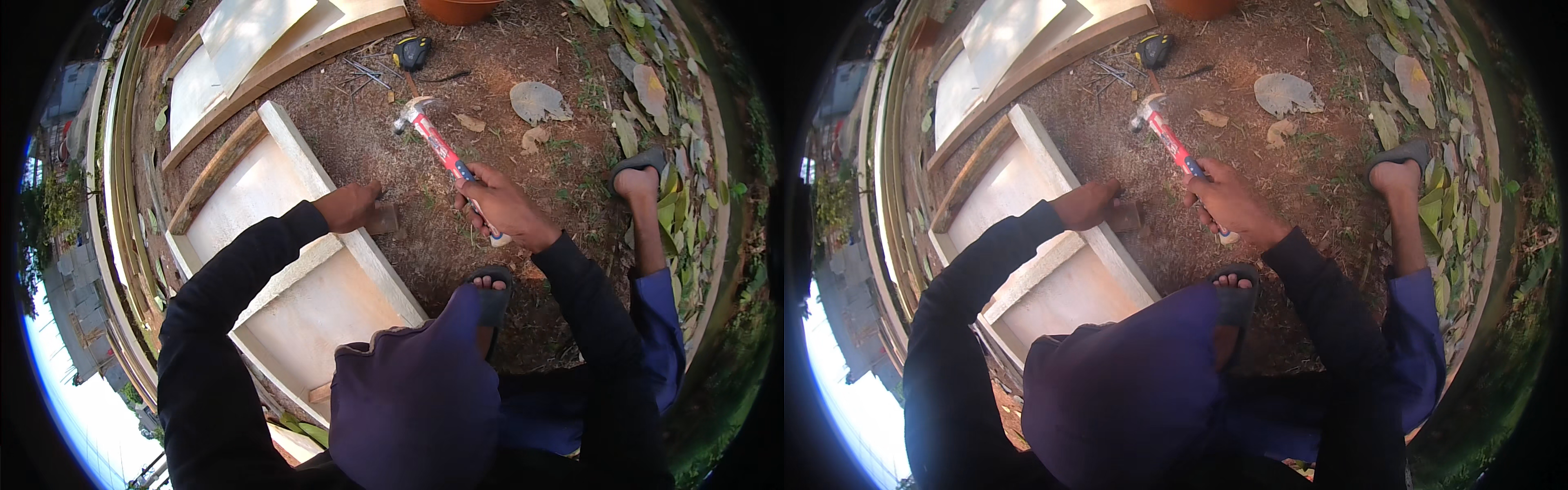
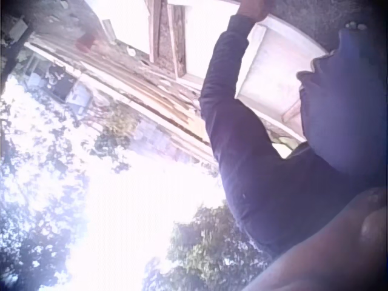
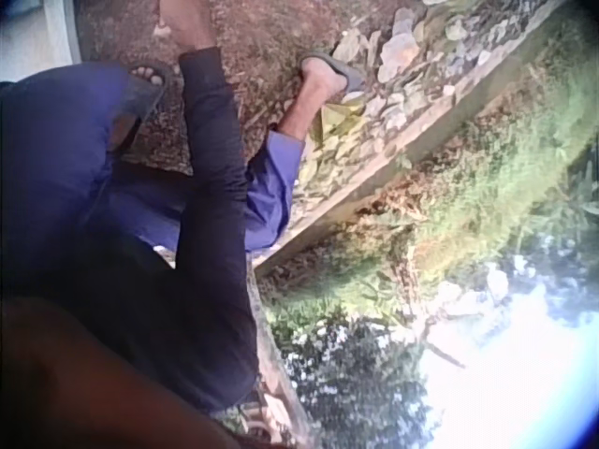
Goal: The person assembles a wooden frame by positioning planks and hammering nails to secure them. The person adjusts the frame and continues nailing to complete the structure.
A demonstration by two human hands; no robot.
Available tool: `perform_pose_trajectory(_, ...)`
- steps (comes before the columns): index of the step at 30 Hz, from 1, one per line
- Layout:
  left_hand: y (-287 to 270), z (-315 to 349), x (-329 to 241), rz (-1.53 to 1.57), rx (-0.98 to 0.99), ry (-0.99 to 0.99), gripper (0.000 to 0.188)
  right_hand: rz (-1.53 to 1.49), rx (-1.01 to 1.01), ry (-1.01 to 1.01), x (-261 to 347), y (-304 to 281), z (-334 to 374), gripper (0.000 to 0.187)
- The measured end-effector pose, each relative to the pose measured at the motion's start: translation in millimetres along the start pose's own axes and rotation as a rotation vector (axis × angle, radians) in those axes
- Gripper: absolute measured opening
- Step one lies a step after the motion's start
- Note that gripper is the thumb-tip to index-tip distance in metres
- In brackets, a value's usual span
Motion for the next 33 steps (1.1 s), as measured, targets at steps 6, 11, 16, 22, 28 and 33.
perform_pose_trajectory(6, -2, 14, 15, 0.060, -0.113, 0.115, 0.020, 0.163, -0.026, -0.034, 39, -26, 34, 0.024)
perform_pose_trajectory(11, -12, -3, 20, 0.270, -0.104, -0.071, 0.020, -0.148, 0.113, 0.131, -34, -6, 31, 0.039)
perform_pose_trajectory(16, -8, -1, 19, 0.438, -0.089, -0.152, 0.011, -0.199, 0.137, 0.249, -85, 22, 17, 0.041)
perform_pose_trajectory(22, -6, -11, 24, 0.400, 0.074, -0.176, 0.008, -0.304, 0.086, 0.237, -100, 36, 14, 0.035)
perform_pose_trajectory(28, -5, -13, 25, 0.451, 0.107, -0.195, 0.011, -0.369, 0.023, 0.219, -92, 33, 12, 0.041)
perform_pose_trajectory(33, -7, -11, 22, 0.434, 0.072, -0.162, 0.010, -0.296, 0.057, 0.167, -98, 34, 10, 0.040)
Point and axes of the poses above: each hand's wrist, its own z-axis away from the middle knuckle, its own y-axis out of the palm, x = y × z, the point moved 3 cm from there along -z, towards the middle knuckle, and after that the axes turned 11 degrees about y, right-handed, at the moved point
